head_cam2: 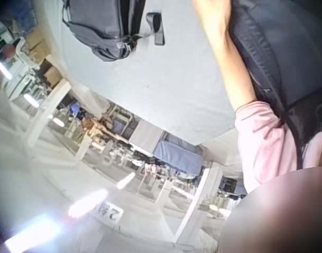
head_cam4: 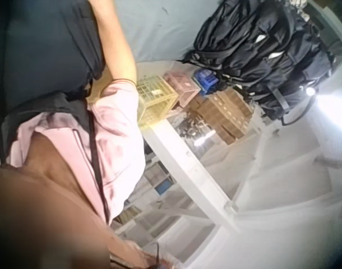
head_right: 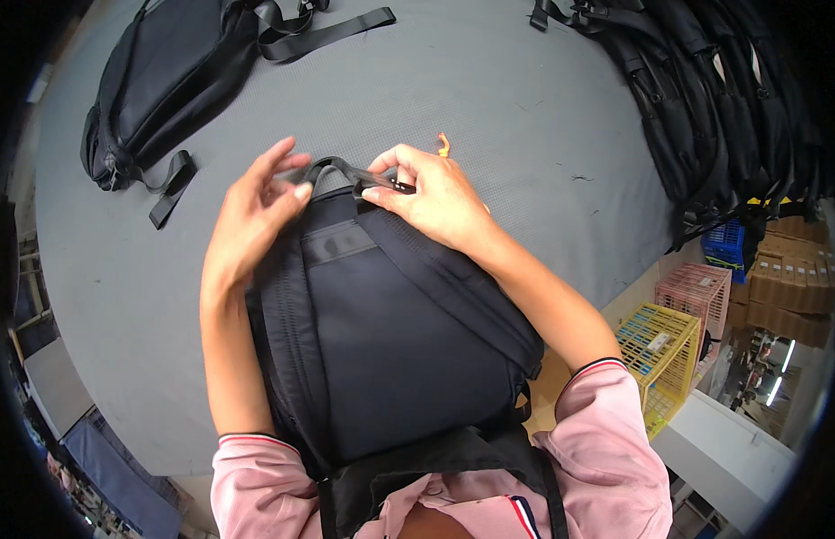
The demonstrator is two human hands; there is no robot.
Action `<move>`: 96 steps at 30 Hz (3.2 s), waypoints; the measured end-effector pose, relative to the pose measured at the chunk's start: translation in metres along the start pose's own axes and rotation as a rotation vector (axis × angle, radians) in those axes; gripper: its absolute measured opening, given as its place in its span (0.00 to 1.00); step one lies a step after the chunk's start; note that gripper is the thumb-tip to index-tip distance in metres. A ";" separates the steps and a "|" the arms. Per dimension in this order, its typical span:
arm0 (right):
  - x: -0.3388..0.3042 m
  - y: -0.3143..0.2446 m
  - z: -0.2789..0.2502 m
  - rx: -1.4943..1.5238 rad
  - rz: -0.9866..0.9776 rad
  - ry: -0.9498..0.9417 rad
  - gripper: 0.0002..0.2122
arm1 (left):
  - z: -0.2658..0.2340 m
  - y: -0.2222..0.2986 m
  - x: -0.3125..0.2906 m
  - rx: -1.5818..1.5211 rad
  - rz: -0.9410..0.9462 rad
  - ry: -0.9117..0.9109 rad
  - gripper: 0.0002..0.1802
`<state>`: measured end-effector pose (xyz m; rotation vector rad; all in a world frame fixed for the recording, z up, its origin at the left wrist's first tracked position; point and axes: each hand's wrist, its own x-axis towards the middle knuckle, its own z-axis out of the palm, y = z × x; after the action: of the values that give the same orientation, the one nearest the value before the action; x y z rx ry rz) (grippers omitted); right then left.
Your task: Inspecting and trimming loose threads from black backpacks using a small trimming tool.
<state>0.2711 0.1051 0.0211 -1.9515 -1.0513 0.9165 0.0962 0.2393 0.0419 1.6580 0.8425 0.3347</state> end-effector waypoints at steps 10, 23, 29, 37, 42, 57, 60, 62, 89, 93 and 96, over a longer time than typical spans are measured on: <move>-0.003 0.008 0.009 0.351 -0.099 0.051 0.09 | 0.010 -0.007 0.048 0.138 -0.112 -0.288 0.10; 0.011 -0.029 -0.007 -0.148 -0.523 0.091 0.08 | 0.019 -0.008 0.041 -0.375 -0.179 -0.294 0.09; 0.035 -0.041 -0.015 -0.318 -0.506 -0.281 0.07 | 0.017 -0.012 0.044 -0.375 -0.187 -0.349 0.14; 0.015 -0.013 -0.035 0.213 -0.298 -0.454 0.07 | 0.017 -0.006 0.042 -0.362 -0.191 -0.313 0.20; -0.004 -0.039 -0.024 -0.366 -0.373 -0.074 0.08 | 0.015 -0.010 0.042 -0.349 -0.189 -0.306 0.21; -0.011 -0.003 -0.022 -0.050 -0.266 0.134 0.12 | 0.018 -0.019 0.045 -0.465 -0.149 -0.145 0.20; -0.026 0.007 -0.018 0.057 -0.111 0.060 0.10 | 0.022 -0.023 0.046 -0.346 -0.099 -0.079 0.14; -0.030 0.005 -0.015 0.123 -0.080 0.055 0.10 | 0.026 -0.020 0.043 -0.044 0.045 0.009 0.11; -0.077 0.016 0.012 -0.217 -0.424 -0.010 0.18 | 0.043 -0.013 -0.009 0.705 0.725 -0.076 0.10; -0.077 0.020 0.015 -0.172 -0.410 0.021 0.18 | 0.042 -0.013 -0.018 0.664 0.713 -0.078 0.13; -0.077 0.023 0.015 -0.120 -0.432 0.025 0.18 | 0.043 -0.006 -0.028 0.602 0.594 -0.095 0.17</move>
<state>0.2355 0.0325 0.0136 -1.7225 -1.4671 0.5981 0.1018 0.1896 0.0307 2.4655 0.3695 0.4282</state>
